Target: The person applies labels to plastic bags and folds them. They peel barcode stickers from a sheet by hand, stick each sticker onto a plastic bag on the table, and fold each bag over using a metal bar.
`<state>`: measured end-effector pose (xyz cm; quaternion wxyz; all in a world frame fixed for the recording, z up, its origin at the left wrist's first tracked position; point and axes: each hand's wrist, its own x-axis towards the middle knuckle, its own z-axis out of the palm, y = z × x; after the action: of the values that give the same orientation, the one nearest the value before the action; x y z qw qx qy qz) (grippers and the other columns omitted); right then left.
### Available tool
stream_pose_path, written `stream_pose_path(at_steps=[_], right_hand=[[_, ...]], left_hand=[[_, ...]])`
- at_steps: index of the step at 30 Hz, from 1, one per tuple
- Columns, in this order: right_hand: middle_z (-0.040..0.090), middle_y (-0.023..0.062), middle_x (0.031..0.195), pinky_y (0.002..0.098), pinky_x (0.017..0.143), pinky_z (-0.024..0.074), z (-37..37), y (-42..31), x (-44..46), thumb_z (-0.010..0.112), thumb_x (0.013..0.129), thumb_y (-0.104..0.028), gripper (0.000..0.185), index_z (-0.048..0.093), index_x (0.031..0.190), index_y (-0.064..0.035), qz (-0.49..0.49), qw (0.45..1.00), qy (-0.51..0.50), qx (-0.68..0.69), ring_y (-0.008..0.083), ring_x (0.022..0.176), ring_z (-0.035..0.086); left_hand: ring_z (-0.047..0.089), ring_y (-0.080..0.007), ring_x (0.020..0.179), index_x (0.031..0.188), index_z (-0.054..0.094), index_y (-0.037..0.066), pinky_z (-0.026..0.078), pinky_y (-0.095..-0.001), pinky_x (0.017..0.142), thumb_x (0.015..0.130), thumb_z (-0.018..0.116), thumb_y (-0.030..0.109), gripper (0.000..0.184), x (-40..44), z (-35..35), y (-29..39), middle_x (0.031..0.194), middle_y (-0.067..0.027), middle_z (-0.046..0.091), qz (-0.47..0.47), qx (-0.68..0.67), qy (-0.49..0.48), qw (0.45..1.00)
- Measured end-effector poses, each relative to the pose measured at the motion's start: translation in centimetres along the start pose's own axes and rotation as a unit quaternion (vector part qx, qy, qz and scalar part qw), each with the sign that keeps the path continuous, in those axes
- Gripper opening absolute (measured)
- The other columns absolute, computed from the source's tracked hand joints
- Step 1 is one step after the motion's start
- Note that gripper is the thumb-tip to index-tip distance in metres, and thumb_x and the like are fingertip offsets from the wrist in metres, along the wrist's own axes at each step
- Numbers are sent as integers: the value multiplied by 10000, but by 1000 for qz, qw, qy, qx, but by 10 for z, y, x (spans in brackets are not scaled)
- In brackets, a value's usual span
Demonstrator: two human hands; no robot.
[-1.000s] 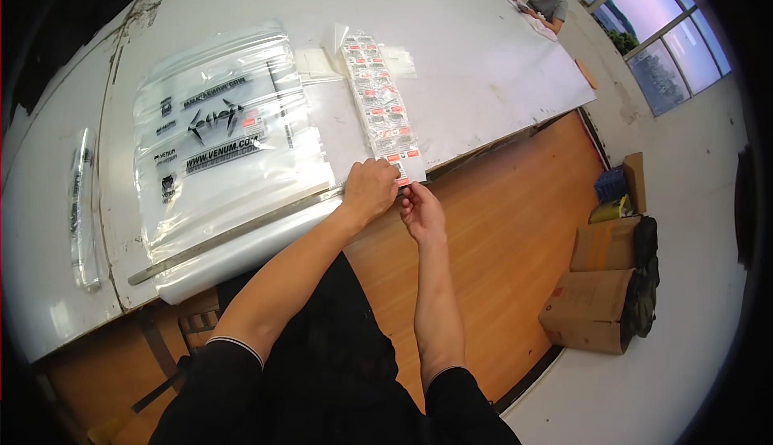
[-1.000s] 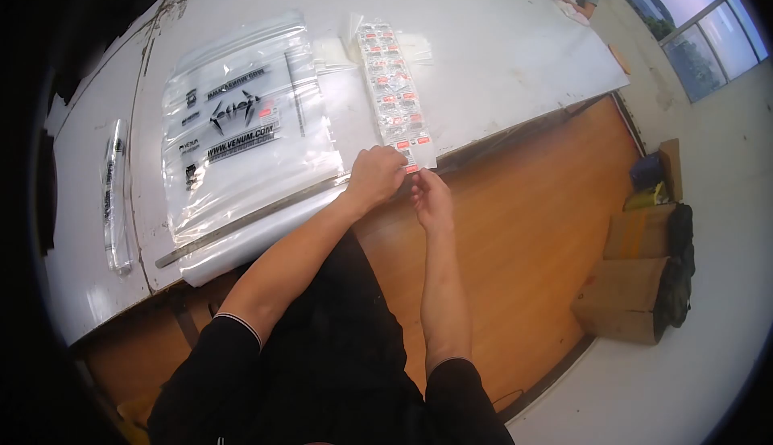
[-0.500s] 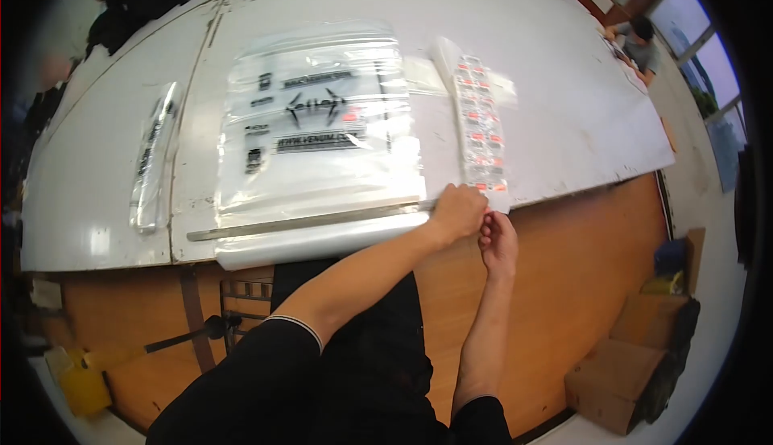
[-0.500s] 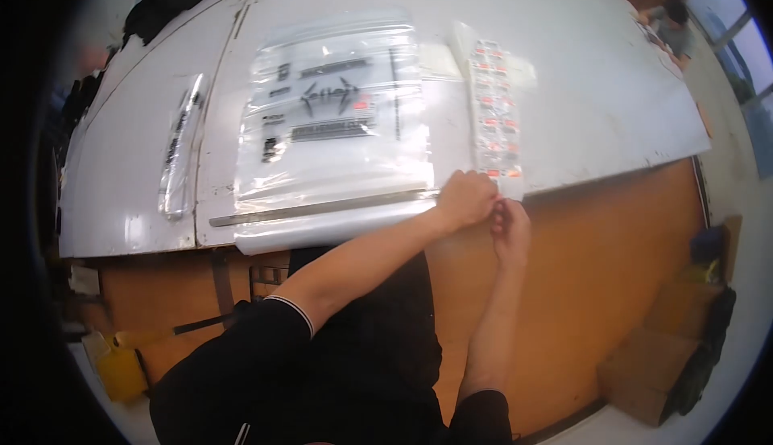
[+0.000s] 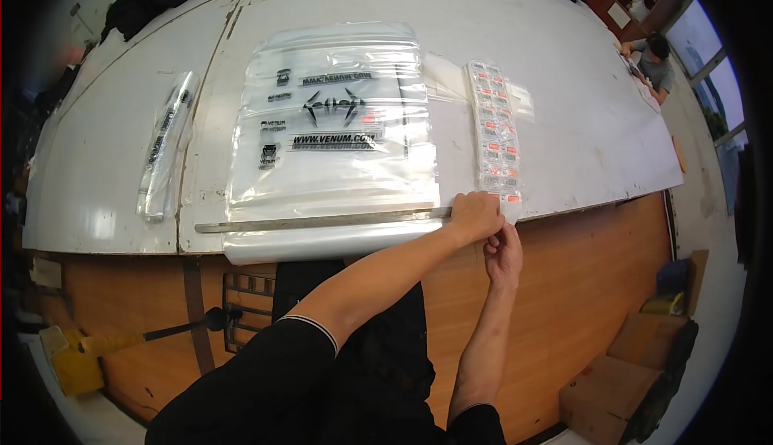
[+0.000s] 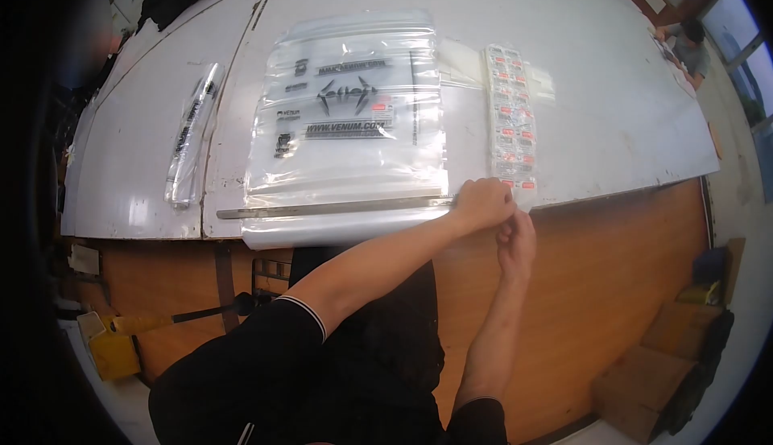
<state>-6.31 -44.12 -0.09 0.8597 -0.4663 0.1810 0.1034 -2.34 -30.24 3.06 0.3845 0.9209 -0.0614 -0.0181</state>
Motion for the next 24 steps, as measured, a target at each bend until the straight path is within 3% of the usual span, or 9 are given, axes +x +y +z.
stream_pose_path(at_steps=[6, 9, 17, 24], right_hand=[[566, -36, 859, 197, 519, 368, 0, 4, -2, 595, 1020, -177, 58, 602, 1020, -119, -5, 1000, 19, 10, 61, 639, 460], [549, -21, 862, 193, 502, 358, 1, 6, -3, 604, 1010, -174, 124, 591, 1046, -56, -21, 999, 37, 11, 53, 653, 468], [569, -31, 807, 212, 465, 346, -28, 7, 17, 633, 1002, -215, 123, 651, 1004, -94, 66, 995, 18, 77, 75, 585, 477], [554, -39, 779, 195, 454, 311, -7, 0, 6, 646, 999, -218, 111, 622, 955, -120, 33, 998, 49, 31, 59, 578, 454]], left_hand=[[726, -341, 857, 821, 772, 103, 528, -479, 807, 793, 617, 242, 210, 5, -6, 3, 881, -138, 752, -57, -34, -50, 997], [727, -342, 858, 821, 769, 103, 532, -484, 824, 782, 620, 239, 206, 6, -8, 6, 873, -138, 752, -60, -9, -62, 996], [718, -327, 914, 844, 774, 135, 544, -466, 811, 832, 654, 326, 226, 0, -4, -8, 939, -128, 746, 8, 0, -35, 999], [723, -285, 962, 928, 792, 163, 555, -425, 851, 840, 681, 347, 232, 4, -10, -8, 1033, -64, 763, -28, -25, -96, 995]])
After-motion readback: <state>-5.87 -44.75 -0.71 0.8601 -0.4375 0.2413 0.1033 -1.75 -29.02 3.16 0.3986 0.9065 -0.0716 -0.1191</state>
